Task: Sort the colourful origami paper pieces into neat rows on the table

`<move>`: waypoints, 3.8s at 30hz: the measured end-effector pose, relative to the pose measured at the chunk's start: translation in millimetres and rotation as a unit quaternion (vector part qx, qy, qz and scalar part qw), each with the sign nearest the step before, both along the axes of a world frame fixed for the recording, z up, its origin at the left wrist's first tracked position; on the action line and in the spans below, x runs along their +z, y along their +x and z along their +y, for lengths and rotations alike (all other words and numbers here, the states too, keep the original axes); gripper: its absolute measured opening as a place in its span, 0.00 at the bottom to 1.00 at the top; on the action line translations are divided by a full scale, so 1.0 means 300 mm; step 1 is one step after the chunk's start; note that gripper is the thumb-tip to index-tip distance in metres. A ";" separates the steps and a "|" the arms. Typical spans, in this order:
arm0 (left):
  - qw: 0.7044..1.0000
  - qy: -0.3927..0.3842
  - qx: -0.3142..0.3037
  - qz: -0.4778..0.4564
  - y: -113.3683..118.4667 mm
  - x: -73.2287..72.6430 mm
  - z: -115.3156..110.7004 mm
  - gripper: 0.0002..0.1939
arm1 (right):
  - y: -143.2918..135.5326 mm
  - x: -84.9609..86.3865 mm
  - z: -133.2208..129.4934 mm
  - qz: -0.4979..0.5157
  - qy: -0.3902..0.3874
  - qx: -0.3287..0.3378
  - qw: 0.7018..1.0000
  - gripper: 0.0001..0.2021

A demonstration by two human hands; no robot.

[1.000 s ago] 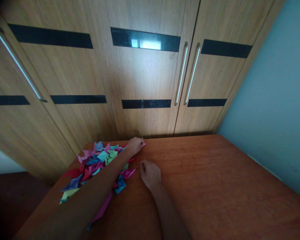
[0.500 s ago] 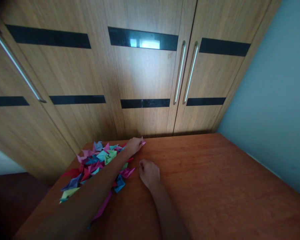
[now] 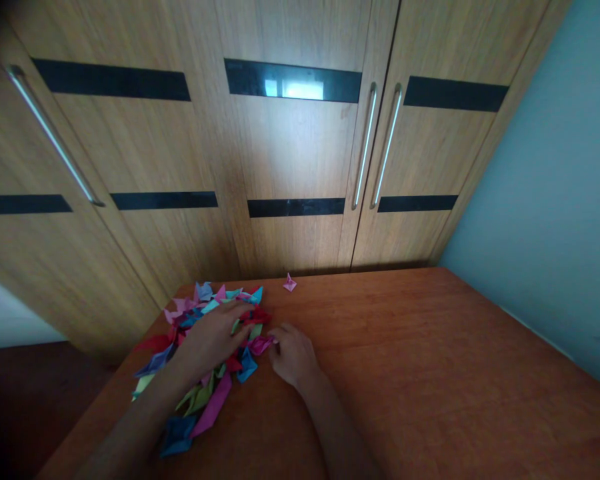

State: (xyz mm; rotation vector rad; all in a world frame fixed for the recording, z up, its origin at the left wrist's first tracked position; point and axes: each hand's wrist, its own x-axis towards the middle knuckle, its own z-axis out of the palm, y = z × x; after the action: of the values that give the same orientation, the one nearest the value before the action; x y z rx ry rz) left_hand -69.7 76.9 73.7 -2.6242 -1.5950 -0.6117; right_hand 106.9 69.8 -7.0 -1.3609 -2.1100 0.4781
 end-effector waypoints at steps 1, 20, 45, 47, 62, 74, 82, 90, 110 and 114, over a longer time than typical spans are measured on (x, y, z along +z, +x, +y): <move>1.000 0.007 0.003 -0.003 -0.018 -0.014 -0.047 0.15 | -0.008 0.000 -0.006 -0.001 0.001 0.012 1.000 0.12; 0.998 0.052 0.043 -0.001 -0.138 -0.205 -0.235 0.20 | -0.071 -0.044 -0.014 0.257 -0.156 0.113 0.947 0.10; 0.980 0.021 0.010 -0.196 -0.136 -0.144 -0.246 0.08 | -0.044 0.008 -0.026 0.434 -0.241 0.088 0.864 0.14; 0.975 -0.010 0.009 -0.220 -0.133 -0.120 -0.240 0.07 | -0.042 0.003 -0.022 0.461 -0.241 0.085 0.850 0.13; 0.969 -0.028 -0.131 -0.206 0.079 0.045 0.056 0.07 | 0.054 -0.048 0.073 0.398 -0.109 -0.116 0.903 0.11; 0.999 0.001 -0.048 -0.017 0.337 -0.086 0.432 0.11 | 0.050 -0.061 0.074 0.110 -0.036 -0.134 0.984 0.11; 0.999 -0.025 0.000 0.032 0.373 -0.169 0.445 0.14 | 0.047 -0.037 0.069 0.060 -0.055 -0.136 0.987 0.12; 0.998 -0.034 0.012 0.054 0.371 -0.165 0.432 0.14 | 0.044 -0.037 0.062 0.046 -0.048 -0.139 0.988 0.11; 0.996 -0.038 0.028 0.070 0.357 -0.165 0.396 0.13 | 0.043 -0.033 0.060 0.037 -0.042 -0.138 0.989 0.11; 0.997 -0.037 0.029 0.066 0.352 -0.166 0.393 0.13 | 0.043 -0.033 0.059 0.035 -0.041 -0.138 0.989 0.11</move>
State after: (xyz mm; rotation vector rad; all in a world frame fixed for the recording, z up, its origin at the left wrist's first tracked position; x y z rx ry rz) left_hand 36.0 195.0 23.9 -2.5972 -1.6790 -0.3755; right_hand 119.7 87.5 -16.9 -1.6283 -1.8281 0.4931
